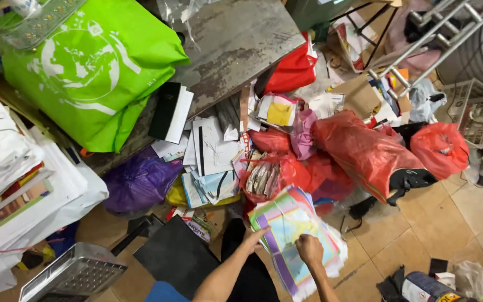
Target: The recorder weighs stacks of paper on a digital scale and records the data in a notebook at a recycling center.
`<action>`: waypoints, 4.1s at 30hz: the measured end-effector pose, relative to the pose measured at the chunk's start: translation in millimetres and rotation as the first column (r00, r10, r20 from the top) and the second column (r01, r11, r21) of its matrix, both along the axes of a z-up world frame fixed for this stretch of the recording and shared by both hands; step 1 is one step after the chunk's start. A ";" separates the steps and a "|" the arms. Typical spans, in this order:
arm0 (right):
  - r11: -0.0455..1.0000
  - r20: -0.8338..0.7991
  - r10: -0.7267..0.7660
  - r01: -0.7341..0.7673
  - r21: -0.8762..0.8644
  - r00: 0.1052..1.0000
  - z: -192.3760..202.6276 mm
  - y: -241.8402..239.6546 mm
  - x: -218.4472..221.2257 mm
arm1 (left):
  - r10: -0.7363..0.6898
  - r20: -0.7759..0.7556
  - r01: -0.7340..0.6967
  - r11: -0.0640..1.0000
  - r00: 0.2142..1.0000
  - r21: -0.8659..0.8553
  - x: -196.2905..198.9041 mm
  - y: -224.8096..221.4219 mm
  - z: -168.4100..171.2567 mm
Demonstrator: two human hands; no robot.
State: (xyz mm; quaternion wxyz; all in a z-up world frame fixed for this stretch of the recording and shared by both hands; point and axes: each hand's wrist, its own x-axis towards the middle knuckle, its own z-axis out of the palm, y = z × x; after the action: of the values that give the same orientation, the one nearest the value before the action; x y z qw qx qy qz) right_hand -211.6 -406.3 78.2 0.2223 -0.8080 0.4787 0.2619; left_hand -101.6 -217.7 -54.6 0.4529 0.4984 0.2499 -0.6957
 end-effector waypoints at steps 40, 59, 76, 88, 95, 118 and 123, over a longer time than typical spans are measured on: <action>-0.273 0.341 0.918 -0.947 0.172 -0.203 -2.8 507.2 -34.2 | 0.734 0.629 -0.919 -0.386 -0.257 0.076 -376.2 437.9 98.6; -0.667 0.261 0.699 -0.738 -0.098 -0.666 -99.9 525.4 94.7 | 0.977 0.214 -0.991 -0.021 0.008 0.133 -268.9 383.1 17.0; -0.709 0.301 0.640 -0.694 -0.124 -0.707 -159.1 502.6 125.4 | 0.907 0.365 -0.972 0.152 0.210 0.181 -231.1 381.4 12.7; -0.616 0.264 0.741 -0.782 -0.099 -0.617 -174.6 493.5 84.3 | 0.789 0.579 -0.962 0.273 0.205 -0.030 -265.0 368.9 -64.5; -0.162 0.474 0.866 -0.986 -0.034 -0.159 -135.6 453.4 35.5 | 0.812 0.492 -0.949 0.270 0.314 0.160 -276.6 427.2 -11.2; 0.855 0.289 0.416 -0.479 0.199 0.862 -86.9 174.9 -274.5 | 0.112 0.733 -0.679 0.490 0.671 0.547 -409.0 587.7 128.4; 0.788 0.336 0.539 -0.603 0.122 0.773 -154.5 181.4 -203.8 | 0.067 0.785 -0.714 0.467 0.616 0.521 -364.1 579.3 111.5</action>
State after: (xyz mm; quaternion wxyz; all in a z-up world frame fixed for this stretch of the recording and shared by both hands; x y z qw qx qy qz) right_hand -415.3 -224.9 -76.3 0.2868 -0.9140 0.1396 0.2506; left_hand -465.8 361.6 56.9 0.3919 0.7785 0.4711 -0.1357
